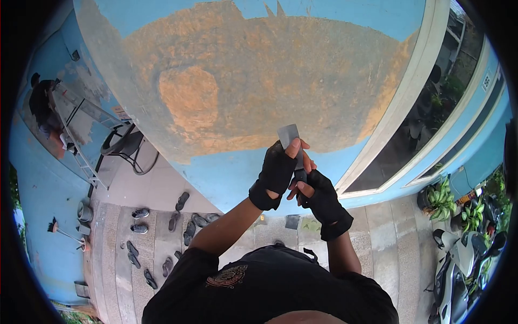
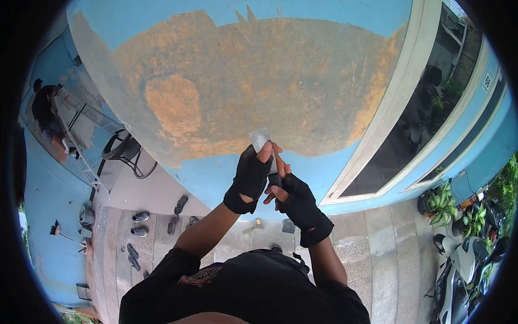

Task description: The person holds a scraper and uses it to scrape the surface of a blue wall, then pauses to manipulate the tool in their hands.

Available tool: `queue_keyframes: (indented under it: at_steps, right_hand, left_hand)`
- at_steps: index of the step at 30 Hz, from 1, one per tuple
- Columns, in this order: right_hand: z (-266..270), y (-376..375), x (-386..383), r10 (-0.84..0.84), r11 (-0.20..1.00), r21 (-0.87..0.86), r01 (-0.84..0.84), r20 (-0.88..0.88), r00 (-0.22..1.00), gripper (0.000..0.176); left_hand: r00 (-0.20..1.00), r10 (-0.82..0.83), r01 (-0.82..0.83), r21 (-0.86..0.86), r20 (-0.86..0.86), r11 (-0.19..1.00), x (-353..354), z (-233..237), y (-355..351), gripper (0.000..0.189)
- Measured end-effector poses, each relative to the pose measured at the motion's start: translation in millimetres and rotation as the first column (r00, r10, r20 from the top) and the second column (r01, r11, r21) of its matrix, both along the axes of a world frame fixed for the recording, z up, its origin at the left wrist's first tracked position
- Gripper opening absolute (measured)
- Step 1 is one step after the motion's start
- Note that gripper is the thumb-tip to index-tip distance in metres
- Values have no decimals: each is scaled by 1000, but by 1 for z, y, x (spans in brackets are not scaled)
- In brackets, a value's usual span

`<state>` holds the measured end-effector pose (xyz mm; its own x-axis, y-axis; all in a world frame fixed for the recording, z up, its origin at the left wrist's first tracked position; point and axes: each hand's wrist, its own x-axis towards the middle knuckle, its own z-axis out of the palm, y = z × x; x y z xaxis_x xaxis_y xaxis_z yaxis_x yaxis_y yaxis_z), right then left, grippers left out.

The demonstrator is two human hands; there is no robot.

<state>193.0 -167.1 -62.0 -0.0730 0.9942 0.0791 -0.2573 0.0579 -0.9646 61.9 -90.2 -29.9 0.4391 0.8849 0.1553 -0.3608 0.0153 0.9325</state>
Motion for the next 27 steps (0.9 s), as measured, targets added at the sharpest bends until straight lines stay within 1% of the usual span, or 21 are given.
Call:
queue_keyframes:
  at_steps: [2,3,5,6,8,9,10,12,13,14,16,18,19,20,21,22,23,24,27]
  right_hand:
    - [0,-8,-1,41,999,-20,-40,25,999,20]
    - [0,-12,-4,29,1000,-14,-28,32,999,20]
    - [-3,-21,-10,35,998,-51,-35,7,999,18]
    - [-7,-23,-12,30,999,-41,-30,15,999,18]
    - [-18,-29,-16,60,997,-49,-62,-38,997,18]
    - [-19,-32,-26,30,998,-54,-39,-171,985,19]
    - [-23,-36,-31,24,998,-60,-34,-165,986,19]
    - [-33,-45,-39,122,980,-98,-172,-385,915,21]
    - [-34,-50,-43,150,970,-109,-217,-433,889,24]
    - [-37,-54,-45,137,969,-126,-210,-433,891,24]
    - [-41,-62,-46,220,950,-85,-300,-496,840,26]
    - [-33,-68,-44,189,957,-102,-270,-488,852,30]
    - [-32,-70,-44,155,965,-107,-238,-499,853,25]
    - [-31,-71,-43,122,972,-111,-205,-508,853,30]
    - [-30,-72,-39,131,970,-111,-217,-513,848,30]
    - [-29,-73,-33,175,966,-77,-246,-507,844,25]
    - [-28,-73,-28,220,960,-40,-276,-500,838,30]
    - [-26,-73,-23,234,957,-35,-290,-501,833,30]
    - [-11,-76,-2,224,963,-11,-271,-531,817,27]
  left_hand:
    - [999,-19,15,77,41,997,-4,-1,-5,48]
    - [998,-31,27,83,47,996,-6,-2,-9,48]
    - [996,-56,52,66,63,996,-11,-7,-14,47]
    - [993,-69,63,61,99,996,-13,-13,-16,46]
    - [990,-74,71,23,119,997,-20,-18,-24,45]
    - [991,-62,63,-7,118,998,-22,-23,-28,46]
    - [990,-66,68,-13,124,998,-25,-28,-31,46]
    - [984,-81,91,-60,160,994,-30,-38,-37,48]
    - [982,-92,108,-95,165,990,-32,-40,-41,50]
    - [981,-95,115,-112,168,987,-32,-42,-44,50]
    - [980,-91,113,-118,179,987,-31,-45,-51,50]
    - [985,-74,92,-114,154,989,-29,-43,-59,50]
    - [985,-80,97,-107,155,989,-27,-40,-64,50]
    - [984,-86,102,-98,157,990,-25,-37,-68,50]
    - [984,-86,101,-86,155,991,-22,-33,-70,49]
    - [986,-74,88,-87,150,992,-18,-28,-73,49]
    - [990,-69,78,-71,121,994,-15,-20,-77,47]
    - [994,-63,68,-51,94,996,-10,-14,-79,45]
    - [992,-63,64,-4,107,998,14,-5,-82,46]
